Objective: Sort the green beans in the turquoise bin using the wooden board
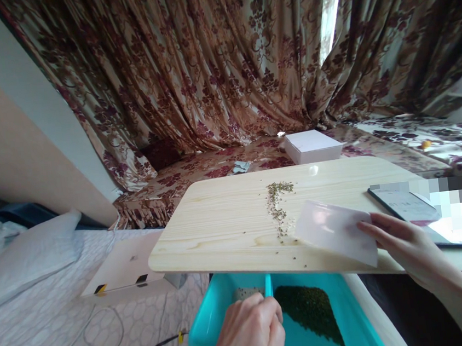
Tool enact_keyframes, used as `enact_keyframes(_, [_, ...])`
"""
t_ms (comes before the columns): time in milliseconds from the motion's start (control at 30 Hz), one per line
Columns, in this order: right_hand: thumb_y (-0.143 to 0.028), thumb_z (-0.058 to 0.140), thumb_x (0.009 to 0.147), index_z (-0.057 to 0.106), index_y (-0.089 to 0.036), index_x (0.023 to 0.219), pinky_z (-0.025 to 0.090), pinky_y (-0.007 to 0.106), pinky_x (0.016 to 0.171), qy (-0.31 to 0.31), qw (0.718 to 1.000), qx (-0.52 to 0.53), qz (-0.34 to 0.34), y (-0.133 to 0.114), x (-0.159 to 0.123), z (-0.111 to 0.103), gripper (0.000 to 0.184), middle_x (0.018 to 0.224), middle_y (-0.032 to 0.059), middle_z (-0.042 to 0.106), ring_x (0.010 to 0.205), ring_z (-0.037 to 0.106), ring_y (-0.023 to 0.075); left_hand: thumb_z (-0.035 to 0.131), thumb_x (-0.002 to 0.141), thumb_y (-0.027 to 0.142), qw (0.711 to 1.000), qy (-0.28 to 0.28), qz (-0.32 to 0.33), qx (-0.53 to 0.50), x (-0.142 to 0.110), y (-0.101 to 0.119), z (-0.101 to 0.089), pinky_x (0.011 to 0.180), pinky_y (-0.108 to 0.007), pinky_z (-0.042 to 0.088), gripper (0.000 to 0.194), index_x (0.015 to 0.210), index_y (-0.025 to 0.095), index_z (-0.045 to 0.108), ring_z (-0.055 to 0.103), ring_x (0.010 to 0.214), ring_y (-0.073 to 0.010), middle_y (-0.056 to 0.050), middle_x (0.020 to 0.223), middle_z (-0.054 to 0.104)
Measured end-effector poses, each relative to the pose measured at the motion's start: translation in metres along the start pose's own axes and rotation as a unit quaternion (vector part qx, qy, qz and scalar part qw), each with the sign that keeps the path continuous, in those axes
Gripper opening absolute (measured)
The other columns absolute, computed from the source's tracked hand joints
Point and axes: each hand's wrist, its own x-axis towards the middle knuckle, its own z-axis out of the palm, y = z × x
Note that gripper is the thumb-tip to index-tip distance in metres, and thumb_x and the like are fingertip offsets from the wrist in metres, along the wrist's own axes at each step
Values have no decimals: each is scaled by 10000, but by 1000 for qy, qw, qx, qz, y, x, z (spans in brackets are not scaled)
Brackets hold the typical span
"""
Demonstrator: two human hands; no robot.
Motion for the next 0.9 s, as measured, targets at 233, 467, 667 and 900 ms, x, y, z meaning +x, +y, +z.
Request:
enact_keyframes(233, [-487,853,568,794,-269,723,603,313,580,-32,999,-5,-12,6,7,6,274,777,74,806,727,730,280,409,979,134,1000,-1,-2,1,-1,0,-1,917,-304,443,278,966,231,668,646,1010,-231,-35,1011,694])
enact_keyframes(467, [-562,835,572,729,-254,643,582,312,574,-62,996,-42,-55,-8,9,18,333,730,60,786,663,703,243,406,979,125,1000,-9,-11,-2,-3,2,-4,914,-306,445,279,968,236,662,649,1007,-230,-31,1010,695])
enact_keyframes(667, [-529,817,608,737,-278,662,598,329,594,-66,994,-41,-71,-6,9,18,268,727,76,786,690,721,269,402,988,127,1000,-10,-18,1,-1,2,-6,924,-317,444,274,961,229,656,649,1016,-234,-36,1004,690])
enact_keyframes(900, [-505,796,601,707,-294,630,614,345,624,-73,994,-51,-67,-5,10,19,231,726,71,780,726,731,287,408,974,124,1000,-5,-18,1,-1,2,-7,906,-304,439,262,923,233,641,649,1002,-226,-29,994,686])
